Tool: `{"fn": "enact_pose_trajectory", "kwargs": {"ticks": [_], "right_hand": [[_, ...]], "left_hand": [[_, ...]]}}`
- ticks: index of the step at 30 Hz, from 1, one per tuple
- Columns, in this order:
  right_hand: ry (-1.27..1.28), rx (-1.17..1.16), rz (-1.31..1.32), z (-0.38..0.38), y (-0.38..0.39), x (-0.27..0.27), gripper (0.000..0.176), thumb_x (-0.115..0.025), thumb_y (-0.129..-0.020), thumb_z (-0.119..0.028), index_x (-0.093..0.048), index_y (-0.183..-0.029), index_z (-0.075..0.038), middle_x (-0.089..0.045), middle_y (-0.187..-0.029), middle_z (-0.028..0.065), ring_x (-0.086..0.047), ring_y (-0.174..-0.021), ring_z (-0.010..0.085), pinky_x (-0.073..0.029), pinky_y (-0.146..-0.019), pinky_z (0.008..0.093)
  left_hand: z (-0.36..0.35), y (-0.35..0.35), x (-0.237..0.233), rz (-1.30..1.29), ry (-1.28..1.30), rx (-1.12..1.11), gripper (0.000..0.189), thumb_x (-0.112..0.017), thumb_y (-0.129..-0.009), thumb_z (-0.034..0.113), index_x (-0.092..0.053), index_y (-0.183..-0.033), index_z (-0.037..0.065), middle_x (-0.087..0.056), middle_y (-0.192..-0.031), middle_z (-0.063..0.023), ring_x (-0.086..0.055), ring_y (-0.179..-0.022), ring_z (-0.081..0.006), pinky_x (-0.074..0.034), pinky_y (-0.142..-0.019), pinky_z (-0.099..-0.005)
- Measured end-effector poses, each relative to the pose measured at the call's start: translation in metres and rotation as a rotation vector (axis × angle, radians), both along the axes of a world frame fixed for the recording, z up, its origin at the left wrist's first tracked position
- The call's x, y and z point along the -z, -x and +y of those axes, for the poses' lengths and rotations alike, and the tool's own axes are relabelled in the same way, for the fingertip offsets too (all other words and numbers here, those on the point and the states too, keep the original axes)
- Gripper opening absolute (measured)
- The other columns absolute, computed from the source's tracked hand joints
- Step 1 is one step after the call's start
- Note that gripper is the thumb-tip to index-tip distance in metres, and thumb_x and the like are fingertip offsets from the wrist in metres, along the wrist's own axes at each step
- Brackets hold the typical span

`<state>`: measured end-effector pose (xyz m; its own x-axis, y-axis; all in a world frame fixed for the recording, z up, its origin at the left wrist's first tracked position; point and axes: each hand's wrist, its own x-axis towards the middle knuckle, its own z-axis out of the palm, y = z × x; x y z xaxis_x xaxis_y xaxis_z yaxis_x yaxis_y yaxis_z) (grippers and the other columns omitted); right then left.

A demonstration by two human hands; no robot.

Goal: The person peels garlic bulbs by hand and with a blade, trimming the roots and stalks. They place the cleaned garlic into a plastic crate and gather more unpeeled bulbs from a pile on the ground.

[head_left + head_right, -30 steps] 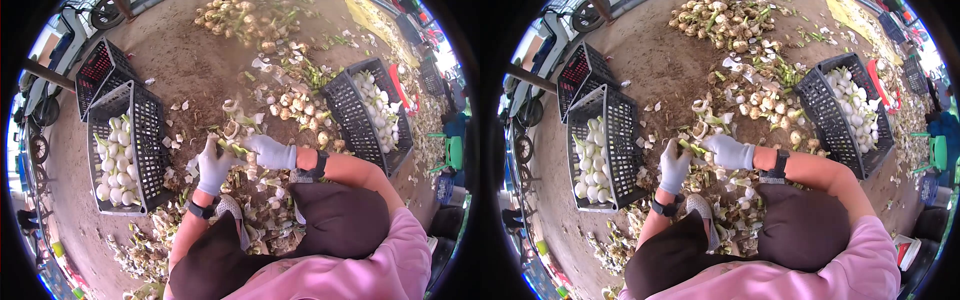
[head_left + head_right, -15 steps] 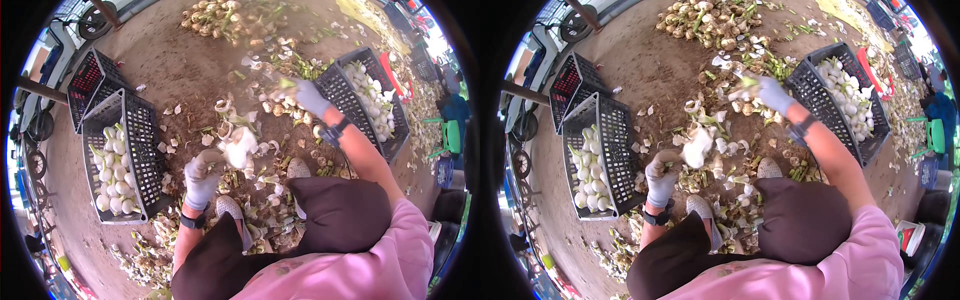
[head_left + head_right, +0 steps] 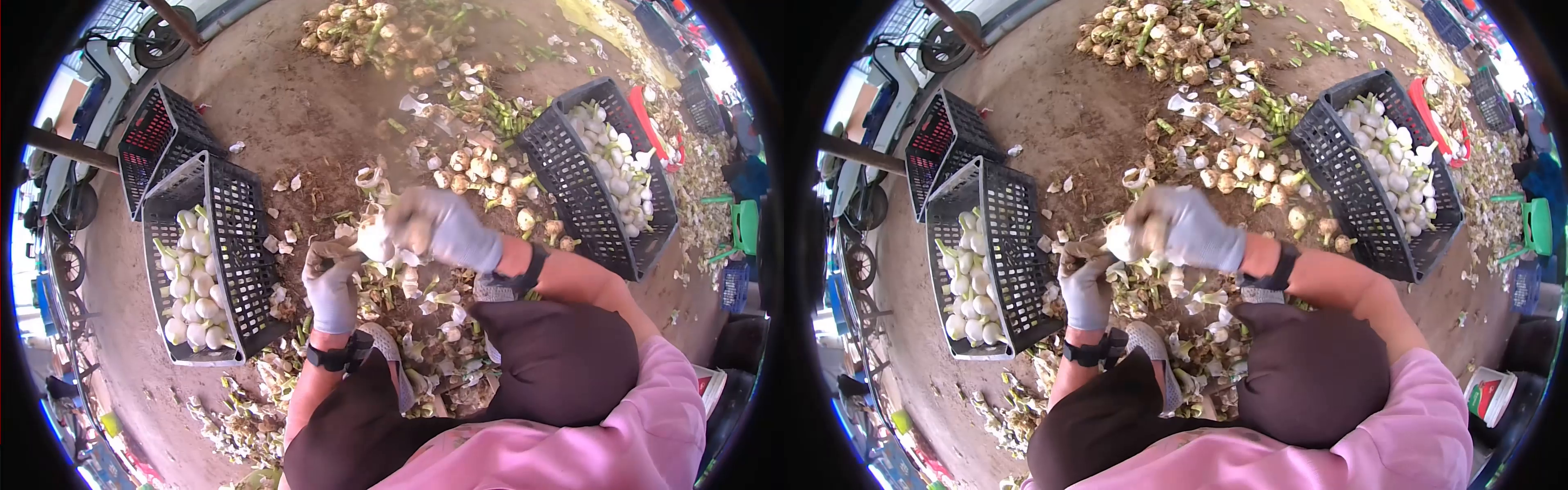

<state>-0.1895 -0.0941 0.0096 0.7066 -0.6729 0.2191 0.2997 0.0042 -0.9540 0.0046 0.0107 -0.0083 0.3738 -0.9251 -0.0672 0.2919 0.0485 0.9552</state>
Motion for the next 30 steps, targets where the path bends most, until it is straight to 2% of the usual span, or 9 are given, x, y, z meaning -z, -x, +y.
{"fn": "enact_pose_trajectory", "kwargs": {"ticks": [3, 5, 7, 10, 14, 21, 25, 28, 30], "right_hand": [[-0.159, 0.126, -0.192, -0.061, 0.054, 0.000, 0.029, -0.053, -0.086, 0.007, -0.060, -0.112, 0.000, -0.067, -0.099, 0.0080, -0.064, -0.080, 0.0109, -0.055, -0.068, 0.0272], [-0.794, 0.036, -0.338, -0.069, 0.069, 0.010, 0.030, -0.055, -0.088, 0.000, -0.059, -0.118, -0.002, -0.067, -0.100, 0.0071, -0.063, -0.077, 0.0080, -0.054, -0.065, 0.0254], [-0.687, -0.009, 0.145, -0.038, 0.085, 0.012, 0.033, -0.058, -0.090, -0.005, -0.059, -0.123, -0.003, -0.068, -0.100, 0.0061, -0.061, -0.074, 0.0059, -0.054, -0.062, 0.0240], [0.415, 0.025, 0.813, 0.015, 0.128, 0.091, 0.032, -0.067, -0.080, -0.018, -0.064, -0.107, -0.001, -0.067, -0.092, 0.0150, -0.065, -0.082, 0.0316, -0.052, -0.077, 0.0397], [0.235, 0.460, 1.370, 0.048, 0.196, 0.095, 0.052, -0.067, -0.075, -0.017, -0.055, -0.124, -0.007, -0.056, -0.116, 0.0252, -0.055, -0.107, 0.0426, -0.045, -0.093, 0.0474], [0.137, 0.808, 1.656, 0.032, 0.279, 0.140, 0.055, -0.061, -0.082, -0.017, -0.047, -0.135, -0.021, -0.049, -0.128, 0.0228, -0.050, -0.114, 0.0455, -0.043, -0.096, 0.0503], [0.158, 0.824, 1.591, -0.001, 0.272, 0.154, 0.036, -0.059, -0.086, -0.015, -0.059, -0.122, -0.012, -0.063, -0.113, 0.0182, -0.063, -0.099, 0.0366, -0.050, -0.085, 0.0464], [-0.722, 0.846, 0.451, -0.010, 0.221, 0.117, 0.030, -0.058, -0.092, -0.019, -0.060, -0.119, -0.007, -0.065, -0.103, 0.0121, -0.066, -0.091, 0.0267, -0.054, -0.075, 0.0416], [-0.785, 0.382, 0.142, -0.014, 0.191, 0.089, 0.034, -0.060, -0.095, -0.026, -0.057, -0.121, -0.004, -0.066, -0.098, 0.0074, -0.065, -0.080, 0.0191, -0.056, -0.064, 0.0347]], "left_hand": [[0.019, -0.027, 0.019, -0.858, -0.135, 0.235, 0.027, -0.057, -0.075, -0.014, -0.063, -0.096, 0.002, -0.065, -0.101, -0.0088, -0.061, -0.087, -0.0128, -0.049, -0.080, -0.0256], [0.017, -0.024, 0.032, -0.201, -0.088, 0.151, 0.026, -0.057, -0.076, -0.013, -0.064, -0.097, 0.001, -0.064, -0.108, -0.0112, -0.062, -0.096, -0.0148, -0.049, -0.086, -0.0283], [0.017, -0.034, 0.042, -0.089, -0.070, 0.123, 0.035, -0.052, -0.081, -0.009, -0.058, -0.114, 0.000, -0.061, -0.120, -0.0136, -0.059, -0.110, -0.0214, -0.047, -0.096, -0.0351], [0.026, -0.070, 0.045, -0.598, -0.088, -0.021, 0.047, -0.057, -0.084, -0.005, -0.052, -0.130, 0.003, -0.060, -0.124, -0.0133, -0.059, -0.111, -0.0249, -0.048, -0.094, -0.0393], [0.026, -0.112, -0.031, 1.050, 0.497, -0.068, 0.044, -0.061, -0.090, 0.011, -0.049, -0.128, -0.007, -0.057, -0.123, -0.0149, -0.061, -0.093, -0.0212, -0.054, -0.084, -0.0314], [0.002, -0.023, -0.005, 0.602, -0.051, 0.216, 0.025, -0.052, -0.095, 0.018, -0.056, -0.116, 0.005, -0.064, -0.098, -0.0094, -0.060, -0.087, -0.0199, -0.053, -0.081, -0.0355], [0.000, 0.008, 0.007, 0.206, -0.256, 0.372, 0.031, -0.049, -0.090, 0.007, -0.052, -0.120, 0.002, -0.063, -0.097, -0.0109, -0.064, -0.077, -0.0190, -0.054, -0.071, -0.0303], [-0.002, 0.018, 0.017, 0.018, -0.290, 0.428, 0.063, -0.055, -0.083, -0.005, -0.037, -0.143, 0.005, -0.060, -0.105, -0.0098, -0.062, -0.079, -0.0123, -0.052, -0.071, -0.0241], [-0.013, 0.027, 0.028, 0.029, -0.090, 0.501, 0.083, -0.061, -0.079, -0.009, -0.025, -0.152, 0.009, -0.055, -0.116, -0.0098, -0.059, -0.089, -0.0118, -0.052, -0.075, -0.0247]]}}
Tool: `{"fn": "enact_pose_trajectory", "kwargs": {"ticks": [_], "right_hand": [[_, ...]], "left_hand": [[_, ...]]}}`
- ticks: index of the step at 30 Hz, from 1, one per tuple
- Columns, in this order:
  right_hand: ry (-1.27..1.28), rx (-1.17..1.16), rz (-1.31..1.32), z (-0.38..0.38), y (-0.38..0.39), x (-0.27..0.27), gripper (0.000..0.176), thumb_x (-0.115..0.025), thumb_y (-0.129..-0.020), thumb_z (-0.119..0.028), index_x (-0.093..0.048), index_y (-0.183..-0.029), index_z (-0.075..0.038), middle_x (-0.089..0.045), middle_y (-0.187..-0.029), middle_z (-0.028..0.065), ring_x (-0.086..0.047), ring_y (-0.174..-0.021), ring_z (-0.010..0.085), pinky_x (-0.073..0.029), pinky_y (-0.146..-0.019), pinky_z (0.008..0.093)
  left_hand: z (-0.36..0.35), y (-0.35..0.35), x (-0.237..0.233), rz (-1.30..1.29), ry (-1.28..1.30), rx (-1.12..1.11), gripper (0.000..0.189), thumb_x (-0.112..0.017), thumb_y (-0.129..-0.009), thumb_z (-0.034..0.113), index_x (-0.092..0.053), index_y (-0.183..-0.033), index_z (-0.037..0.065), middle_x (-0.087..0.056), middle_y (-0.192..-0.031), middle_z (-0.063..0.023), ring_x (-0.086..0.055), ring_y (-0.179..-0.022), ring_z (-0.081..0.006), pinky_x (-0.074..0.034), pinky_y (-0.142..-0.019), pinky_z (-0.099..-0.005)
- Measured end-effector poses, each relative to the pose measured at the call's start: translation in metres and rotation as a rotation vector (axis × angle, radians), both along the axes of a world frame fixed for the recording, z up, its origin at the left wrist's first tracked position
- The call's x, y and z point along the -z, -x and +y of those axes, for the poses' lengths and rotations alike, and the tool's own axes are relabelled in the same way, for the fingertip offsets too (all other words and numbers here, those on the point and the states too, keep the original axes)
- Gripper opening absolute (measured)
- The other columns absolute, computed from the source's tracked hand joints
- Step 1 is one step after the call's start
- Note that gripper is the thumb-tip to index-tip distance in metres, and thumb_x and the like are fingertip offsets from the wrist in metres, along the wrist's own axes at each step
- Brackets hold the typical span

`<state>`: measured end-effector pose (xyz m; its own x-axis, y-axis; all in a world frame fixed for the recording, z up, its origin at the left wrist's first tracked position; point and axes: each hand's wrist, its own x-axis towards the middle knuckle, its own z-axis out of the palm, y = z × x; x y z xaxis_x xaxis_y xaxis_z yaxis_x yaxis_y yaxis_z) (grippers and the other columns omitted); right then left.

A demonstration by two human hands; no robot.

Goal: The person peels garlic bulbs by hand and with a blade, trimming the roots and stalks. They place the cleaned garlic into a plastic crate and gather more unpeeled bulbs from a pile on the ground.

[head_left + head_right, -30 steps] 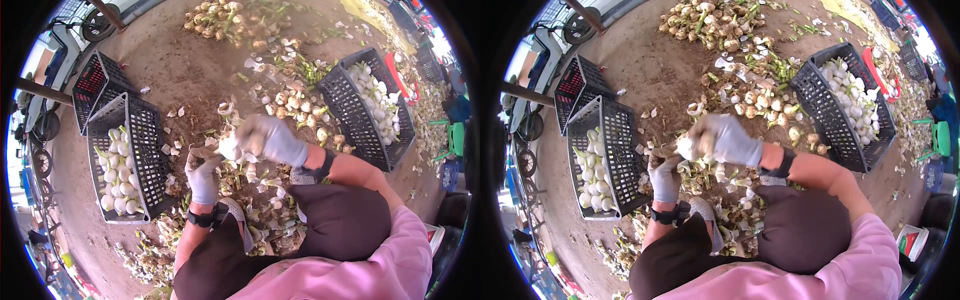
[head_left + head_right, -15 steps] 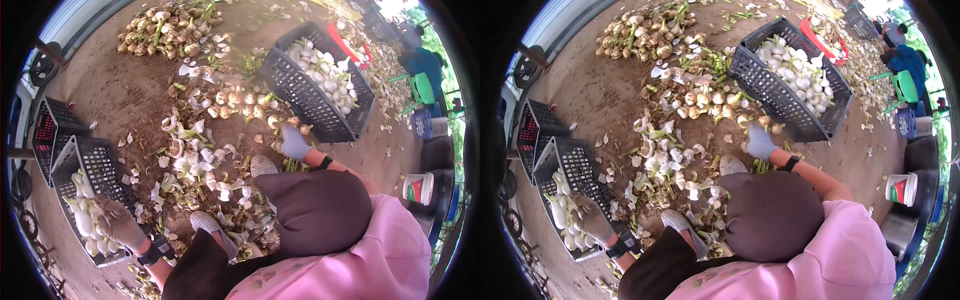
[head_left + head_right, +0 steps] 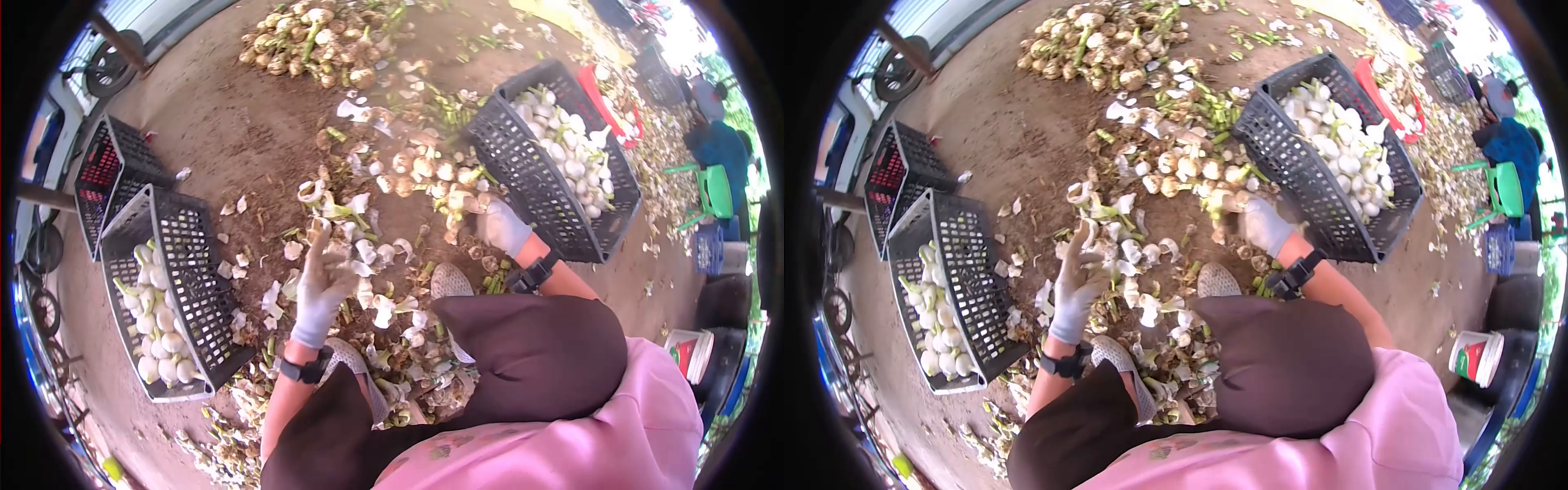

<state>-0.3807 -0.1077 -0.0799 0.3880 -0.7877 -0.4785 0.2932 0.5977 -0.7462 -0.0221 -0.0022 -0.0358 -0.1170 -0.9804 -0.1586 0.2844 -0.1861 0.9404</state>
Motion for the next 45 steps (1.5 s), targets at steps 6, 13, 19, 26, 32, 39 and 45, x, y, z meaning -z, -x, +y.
{"fn": "enact_pose_trajectory", "kwargs": {"ticks": [6, 13, 19, 26, 32, 39, 45], "right_hand": [[-0.170, -0.378, -0.391, 0.007, -0.116, -0.054, 0.048, -0.062, -0.092, -0.045, -0.057, -0.120, -0.008, -0.066, -0.096, 0.0055, -0.064, -0.074, 0.0128, -0.048, -0.049, 0.0230], [0.258, -0.280, -0.137, 0.010, -0.150, -0.065, 0.046, -0.062, -0.095, -0.038, -0.057, -0.123, -0.002, -0.064, -0.105, 0.0013, -0.059, -0.092, 0.0065, -0.050, -0.081, 0.0233], [0.189, -0.260, -0.159, 0.015, -0.149, -0.068, 0.045, -0.066, -0.093, -0.031, -0.057, -0.125, -0.001, -0.065, -0.106, 0.0003, -0.058, -0.090, 0.0055, -0.049, -0.078, 0.0222], [0.154, -0.345, -0.163, 0.014, -0.139, -0.045, 0.036, -0.063, -0.095, -0.033, -0.064, -0.111, -0.001, -0.064, -0.095, -0.0015, -0.057, -0.083, 0.0046, -0.049, -0.069, 0.0237], [0.318, -0.453, 0.062, 0.012, -0.129, -0.045, 0.030, -0.069, -0.090, -0.029, -0.066, -0.101, -0.001, -0.061, -0.085, -0.0020, -0.055, -0.078, 0.0054, -0.048, -0.066, 0.0264], [1.194, -0.237, 0.328, 0.008, -0.143, -0.057, 0.021, -0.069, -0.088, -0.015, -0.065, -0.102, 0.000, -0.057, -0.090, 0.0014, -0.056, -0.077, 0.0091, -0.047, -0.068, 0.0277], [0.648, -0.399, 0.171, 0.006, -0.143, -0.031, 0.020, -0.064, -0.092, -0.012, -0.065, -0.106, 0.002, -0.067, -0.096, 0.0046, -0.058, -0.085, 0.0069, -0.049, -0.075, 0.0263]], "left_hand": [[-0.037, 0.035, -0.004, -0.065, 0.271, 0.060, 0.102, -0.085, -0.073, 0.018, -0.021, -0.152, 0.006, -0.049, -0.133, -0.0104, -0.054, -0.114, -0.0169, -0.050, -0.091, -0.0324], [-0.028, 0.035, -0.029, -0.668, 0.277, -0.202, 0.061, -0.081, -0.074, 0.006, -0.048, -0.125, -0.002, -0.065, -0.107, -0.0083, -0.062, -0.096, -0.0151, -0.050, -0.086, -0.0287], [-0.031, 0.047, -0.038, -0.789, 0.231, -0.168, 0.053, -0.083, -0.069, 0.007, -0.055, -0.113, -0.001, -0.067, -0.099, -0.0110, -0.063, -0.091, -0.0153, -0.051, -0.084, -0.0294], [-0.025, 0.041, -0.028, -0.759, 0.270, -0.165, 0.045, -0.079, -0.071, 0.001, -0.057, -0.110, -0.004, -0.069, -0.095, -0.0092, -0.063, -0.085, -0.0111, -0.052, -0.077, -0.0279], [-0.024, 0.031, -0.028, 0.090, -0.242, -0.034, 0.036, -0.061, -0.091, 0.026, -0.057, -0.111, -0.004, -0.068, -0.088, -0.0122, -0.062, -0.060, -0.0133, -0.050, -0.051, -0.0240], [-0.027, 0.027, -0.034, 0.548, -0.427, 0.122, 0.049, -0.043, -0.097, 0.047, -0.055, -0.118, 0.005, -0.067, -0.090, -0.0110, -0.058, -0.054, -0.0178, -0.044, -0.041, -0.0260], [-0.023, 0.034, -0.019, 0.065, -0.210, -0.015, 0.030, -0.055, -0.088, 0.023, -0.063, -0.108, 0.001, -0.063, -0.073, -0.0034, -0.054, -0.054, -0.0096, -0.041, -0.046, -0.0218]]}}
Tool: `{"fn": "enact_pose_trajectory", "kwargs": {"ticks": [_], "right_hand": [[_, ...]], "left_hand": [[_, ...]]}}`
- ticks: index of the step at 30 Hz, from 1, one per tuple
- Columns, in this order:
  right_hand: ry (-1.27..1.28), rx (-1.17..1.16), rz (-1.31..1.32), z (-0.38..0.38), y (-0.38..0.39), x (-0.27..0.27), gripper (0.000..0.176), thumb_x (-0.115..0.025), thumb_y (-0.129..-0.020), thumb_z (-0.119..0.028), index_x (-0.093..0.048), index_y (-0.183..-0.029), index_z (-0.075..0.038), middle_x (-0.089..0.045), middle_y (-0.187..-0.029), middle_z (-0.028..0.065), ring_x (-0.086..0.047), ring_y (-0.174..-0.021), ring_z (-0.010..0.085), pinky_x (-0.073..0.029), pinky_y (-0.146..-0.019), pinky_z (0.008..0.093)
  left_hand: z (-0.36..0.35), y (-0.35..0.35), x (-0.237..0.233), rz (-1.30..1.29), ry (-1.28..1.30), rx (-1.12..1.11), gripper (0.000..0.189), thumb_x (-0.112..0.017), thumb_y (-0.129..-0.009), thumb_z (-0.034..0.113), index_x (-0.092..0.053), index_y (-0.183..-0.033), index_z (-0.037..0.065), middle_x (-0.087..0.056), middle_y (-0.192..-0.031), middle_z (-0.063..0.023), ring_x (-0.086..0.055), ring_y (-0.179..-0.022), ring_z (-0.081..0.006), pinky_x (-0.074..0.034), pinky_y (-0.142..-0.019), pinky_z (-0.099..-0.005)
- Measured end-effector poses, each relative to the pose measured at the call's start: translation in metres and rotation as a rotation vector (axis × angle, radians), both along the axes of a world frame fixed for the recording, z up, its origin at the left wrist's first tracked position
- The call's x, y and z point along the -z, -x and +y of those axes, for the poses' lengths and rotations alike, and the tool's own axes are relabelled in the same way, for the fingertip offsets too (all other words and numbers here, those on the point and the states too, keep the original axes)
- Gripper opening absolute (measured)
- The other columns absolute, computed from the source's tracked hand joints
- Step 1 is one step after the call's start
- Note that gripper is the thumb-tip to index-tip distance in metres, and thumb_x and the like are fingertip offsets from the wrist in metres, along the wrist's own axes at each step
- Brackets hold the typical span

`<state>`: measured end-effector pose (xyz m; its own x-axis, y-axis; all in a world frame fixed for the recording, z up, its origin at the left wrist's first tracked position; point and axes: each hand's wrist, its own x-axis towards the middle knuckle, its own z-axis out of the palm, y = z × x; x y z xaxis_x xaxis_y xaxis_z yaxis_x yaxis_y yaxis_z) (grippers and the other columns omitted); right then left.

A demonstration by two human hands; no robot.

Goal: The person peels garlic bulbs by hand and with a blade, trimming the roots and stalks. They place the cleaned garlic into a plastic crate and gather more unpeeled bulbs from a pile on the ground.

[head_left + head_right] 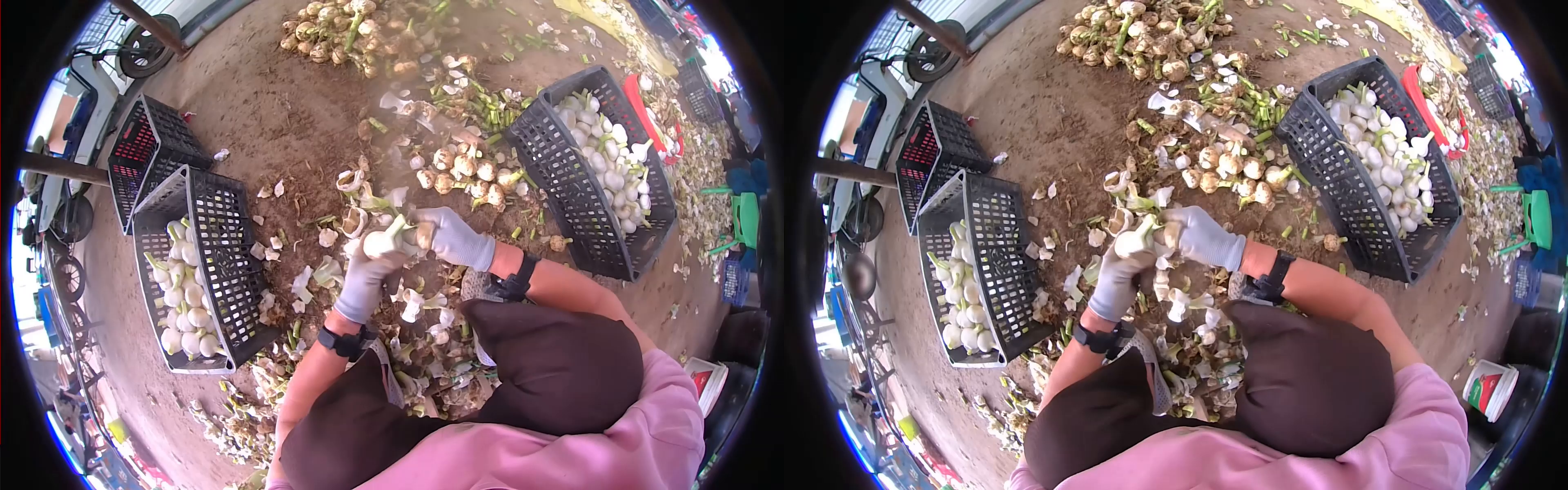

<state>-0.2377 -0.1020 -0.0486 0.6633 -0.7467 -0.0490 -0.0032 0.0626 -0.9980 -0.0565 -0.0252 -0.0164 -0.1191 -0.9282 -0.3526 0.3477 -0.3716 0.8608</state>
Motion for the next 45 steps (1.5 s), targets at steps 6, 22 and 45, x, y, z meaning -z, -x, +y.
{"fn": "enact_pose_trajectory", "kwargs": {"ticks": [6, 22, 45], "right_hand": [[-0.816, -0.097, -0.306, 0.017, 0.004, -0.005, 0.020, -0.055, -0.097, -0.010, -0.063, -0.109, 0.003, -0.067, -0.094, 0.0040, -0.063, -0.080, 0.0108, -0.054, -0.066, 0.0280], [0.608, 0.032, 0.661, -0.048, 0.008, -0.005, 0.018, -0.065, -0.081, -0.012, -0.068, -0.098, -0.008, -0.067, -0.091, 0.0114, -0.066, -0.083, 0.0248, -0.055, -0.077, 0.0368], [0.782, 0.908, 0.524, -0.038, 0.200, -0.142, 0.050, -0.066, -0.083, -0.006, -0.049, -0.130, -0.006, -0.058, -0.114, 0.0192, -0.062, -0.101, 0.0307, -0.054, -0.084, 0.0365]], "left_hand": [[0.000, -0.015, -0.005, -1.159, 0.564, -0.221, 0.062, -0.074, -0.078, 0.019, -0.045, -0.129, 0.000, -0.063, -0.094, -0.0114, -0.062, -0.073, -0.0247, -0.051, -0.069, -0.0357], [0.003, -0.025, -0.018, -0.380, 0.583, -0.100, 0.021, -0.051, -0.075, -0.011, -0.060, -0.089, 0.001, -0.066, -0.089, -0.0083, -0.060, -0.075, -0.0121, -0.048, -0.066, -0.0232], [0.002, -0.010, 0.012, -0.288, 0.091, -0.214, 0.036, -0.051, -0.085, -0.001, -0.050, -0.121, -0.001, -0.060, -0.099, -0.0091, -0.064, -0.078, -0.0150, -0.053, -0.068, -0.0262]]}}
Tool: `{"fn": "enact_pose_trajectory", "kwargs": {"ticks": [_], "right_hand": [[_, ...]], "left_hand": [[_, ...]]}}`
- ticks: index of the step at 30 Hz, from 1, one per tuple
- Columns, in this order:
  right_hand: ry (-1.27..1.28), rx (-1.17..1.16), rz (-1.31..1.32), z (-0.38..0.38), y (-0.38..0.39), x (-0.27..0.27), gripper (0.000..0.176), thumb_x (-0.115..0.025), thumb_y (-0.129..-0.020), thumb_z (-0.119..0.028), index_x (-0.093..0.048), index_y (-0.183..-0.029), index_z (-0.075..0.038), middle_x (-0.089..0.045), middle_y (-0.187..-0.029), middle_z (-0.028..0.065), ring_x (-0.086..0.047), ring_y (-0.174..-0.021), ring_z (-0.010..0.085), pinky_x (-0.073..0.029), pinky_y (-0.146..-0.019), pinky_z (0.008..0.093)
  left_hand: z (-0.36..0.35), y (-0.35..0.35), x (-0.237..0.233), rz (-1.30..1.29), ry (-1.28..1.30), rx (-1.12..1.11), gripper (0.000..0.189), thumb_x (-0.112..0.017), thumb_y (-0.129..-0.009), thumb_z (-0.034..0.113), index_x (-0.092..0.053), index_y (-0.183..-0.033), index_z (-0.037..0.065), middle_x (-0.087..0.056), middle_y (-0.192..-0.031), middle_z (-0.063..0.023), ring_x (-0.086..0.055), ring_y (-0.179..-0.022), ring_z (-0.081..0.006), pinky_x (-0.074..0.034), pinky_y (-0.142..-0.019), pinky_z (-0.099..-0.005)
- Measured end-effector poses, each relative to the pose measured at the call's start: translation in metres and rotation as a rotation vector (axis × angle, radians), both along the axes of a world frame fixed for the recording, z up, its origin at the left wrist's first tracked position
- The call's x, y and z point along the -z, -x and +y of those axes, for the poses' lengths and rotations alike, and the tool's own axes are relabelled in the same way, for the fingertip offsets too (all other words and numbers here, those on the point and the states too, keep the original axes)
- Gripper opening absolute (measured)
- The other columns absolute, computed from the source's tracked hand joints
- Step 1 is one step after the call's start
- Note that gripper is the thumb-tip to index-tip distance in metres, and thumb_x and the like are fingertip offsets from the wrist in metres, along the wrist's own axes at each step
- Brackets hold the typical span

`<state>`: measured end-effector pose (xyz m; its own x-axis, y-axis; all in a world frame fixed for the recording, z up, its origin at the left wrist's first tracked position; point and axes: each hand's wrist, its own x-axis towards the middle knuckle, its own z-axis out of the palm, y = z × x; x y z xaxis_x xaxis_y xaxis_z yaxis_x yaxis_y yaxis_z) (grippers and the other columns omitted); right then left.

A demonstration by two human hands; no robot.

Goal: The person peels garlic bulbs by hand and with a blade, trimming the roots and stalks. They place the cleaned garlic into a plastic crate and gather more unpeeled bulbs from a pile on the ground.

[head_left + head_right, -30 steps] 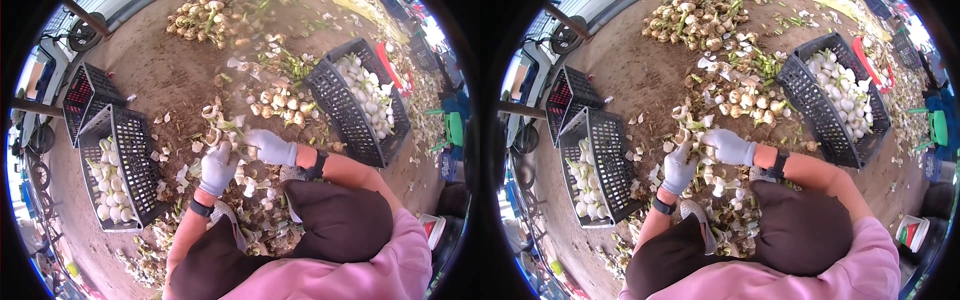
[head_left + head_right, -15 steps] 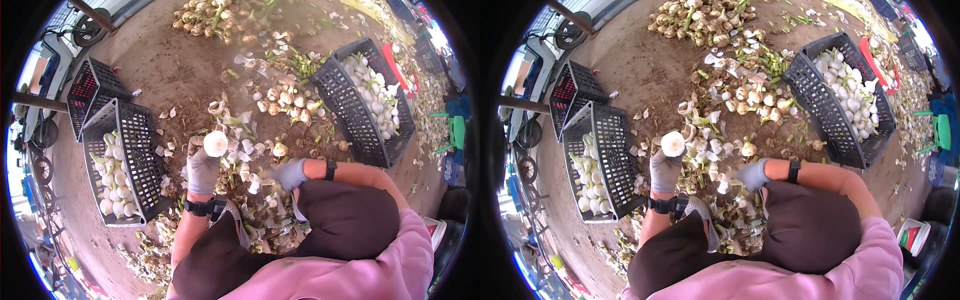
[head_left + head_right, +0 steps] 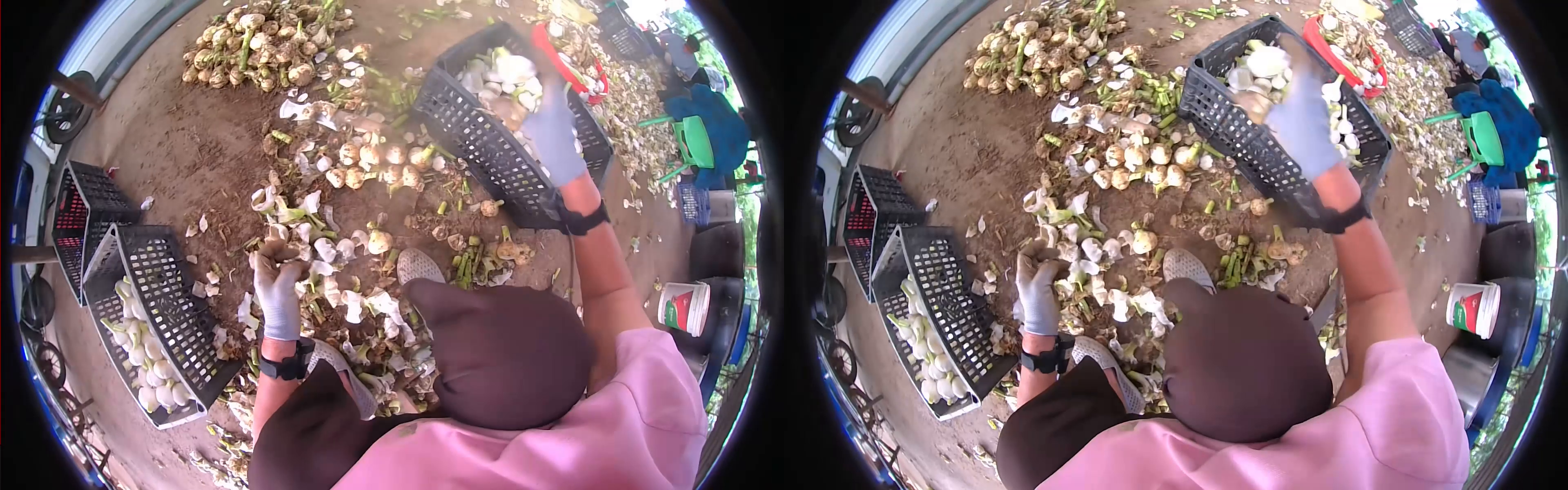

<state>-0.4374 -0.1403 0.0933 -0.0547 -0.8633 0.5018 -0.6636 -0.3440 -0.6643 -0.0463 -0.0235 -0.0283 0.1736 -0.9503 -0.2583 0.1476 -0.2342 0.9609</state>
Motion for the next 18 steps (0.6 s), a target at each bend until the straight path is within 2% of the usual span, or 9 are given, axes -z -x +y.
{"fn": "enact_pose_trajectory", "kwargs": {"ticks": [2, 5, 7, 8, 10, 13, 15, 16, 18], "right_hand": [[0.167, 0.278, 0.472, 0.017, 0.014, 0.008, 0.055, -0.071, -0.080, -0.016, -0.049, -0.130, -0.010, -0.057, -0.112, 0.0217, -0.060, -0.104, 0.0398, -0.048, -0.092, 0.0433], [-0.616, -0.096, 0.610, 0.061, 0.027, 0.070, 0.049, -0.063, -0.082, -0.022, -0.054, -0.128, -0.007, -0.059, -0.121, 0.0217, -0.056, -0.112, 0.0374, -0.045, -0.096, 0.0414], [-0.839, -0.143, 0.673, 0.091, 0.070, 0.156, 0.040, -0.060, -0.086, -0.029, -0.058, -0.124, -0.015, -0.060, -0.120, 0.0227, -0.060, -0.101, 0.0400, -0.048, -0.087, 0.0496], [-0.599, -0.200, 0.870, 0.102, 0.105, 0.212, 0.039, -0.059, -0.088, -0.034, -0.061, -0.120, -0.013, -0.063, -0.112, 0.0230, -0.062, -0.095, 0.0404, -0.049, -0.083, 0.0500], [-0.786, -0.171, 0.538, 0.080, 0.123, 0.272, 0.027, -0.056, -0.089, -0.025, -0.062, -0.108, -0.007, -0.062, -0.094, 0.0193, -0.059, -0.078, 0.0317, -0.046, -0.068, 0.0444], [-1.156, -0.078, -0.816, 0.035, 0.168, 0.364, 0.018, -0.052, -0.091, -0.013, -0.064, -0.091, 0.001, -0.059, -0.067, 0.0136, -0.055, -0.051, 0.0186, -0.042, -0.046, 0.0359], [-1.169, -0.185, -0.516, 0.005, 0.092, 0.324, 0.016, -0.051, -0.083, -0.002, -0.066, -0.086, 0.002, -0.057, -0.066, 0.0070, -0.052, -0.050, 0.0163, -0.042, -0.046, 0.0310], [-0.712, -0.450, 0.071, 0.023, 0.013, 0.246, 0.015, -0.057, -0.079, -0.003, -0.066, -0.091, 0.001, -0.062, -0.074, 0.0040, -0.058, -0.067, 0.0146, -0.048, -0.061, 0.0284], [-0.845, -0.654, 0.050, 0.027, -0.111, 0.130, 0.022, -0.060, -0.077, 0.001, -0.066, -0.098, 0.000, -0.062, -0.080, 0.0002, -0.054, -0.071, 0.0086, -0.045, -0.064, 0.0243]], "left_hand": [[0.003, 0.005, 0.004, -0.003, -0.029, 0.078, 0.035, -0.053, -0.084, 0.000, -0.051, -0.119, -0.002, -0.060, -0.097, -0.0085, -0.063, -0.077, -0.0145, -0.053, -0.068, -0.0262], [0.005, 0.004, 0.015, -0.057, -0.013, 0.227, 0.030, -0.058, -0.082, 0.001, -0.055, -0.112, -0.001, -0.060, -0.093, -0.0076, -0.063, -0.077, -0.0149, -0.053, -0.068, -0.0262], [0.005, 0.004, 0.025, -0.252, 0.020, 0.341, 0.035, -0.063, -0.080, 0.004, -0.057, -0.114, -0.002, -0.061, -0.096, -0.0089, -0.065, -0.085, -0.0205, -0.054, -0.070, -0.0274], [0.007, 0.003, 0.026, -0.300, 0.024, 0.369, 0.038, -0.065, -0.079, 0.006, -0.057, -0.116, -0.001, -0.062, -0.096, -0.0088, -0.064, -0.085, -0.0196, -0.053, -0.071, -0.0284], [0.014, 0.007, 0.017, -0.250, 0.065, 0.335, 0.044, -0.068, -0.078, 0.010, -0.057, -0.120, 0.001, -0.063, -0.097, -0.0084, -0.063, -0.085, -0.0177, -0.053, -0.072, -0.0303], [0.013, 0.010, 0.003, -0.305, 0.151, 0.196, 0.057, -0.070, -0.079, 0.016, -0.051, -0.132, 0.006, -0.068, -0.097, -0.0147, -0.064, -0.089, -0.0189, -0.052, -0.080, -0.0336], [0.010, 0.001, 0.013, -0.357, -0.007, 0.270, 0.061, -0.073, -0.075, 0.015, -0.049, -0.131, 0.006, -0.066, -0.097, -0.0169, -0.064, -0.089, -0.0219, -0.052, -0.081, -0.0356], [0.005, 0.007, -0.002, -0.336, -0.052, 0.301, 0.063, -0.073, -0.074, 0.014, -0.048, -0.131, 0.004, -0.065, -0.100, -0.0173, -0.064, -0.092, -0.0232, -0.051, -0.083, -0.0360], [0.007, 0.031, 0.025, -0.270, 0.227, 0.102, 0.061, -0.073, -0.074, 0.012, -0.047, -0.128, 0.001, -0.063, -0.104, -0.0177, -0.062, -0.097, -0.0241, -0.049, -0.087, -0.0361]]}}
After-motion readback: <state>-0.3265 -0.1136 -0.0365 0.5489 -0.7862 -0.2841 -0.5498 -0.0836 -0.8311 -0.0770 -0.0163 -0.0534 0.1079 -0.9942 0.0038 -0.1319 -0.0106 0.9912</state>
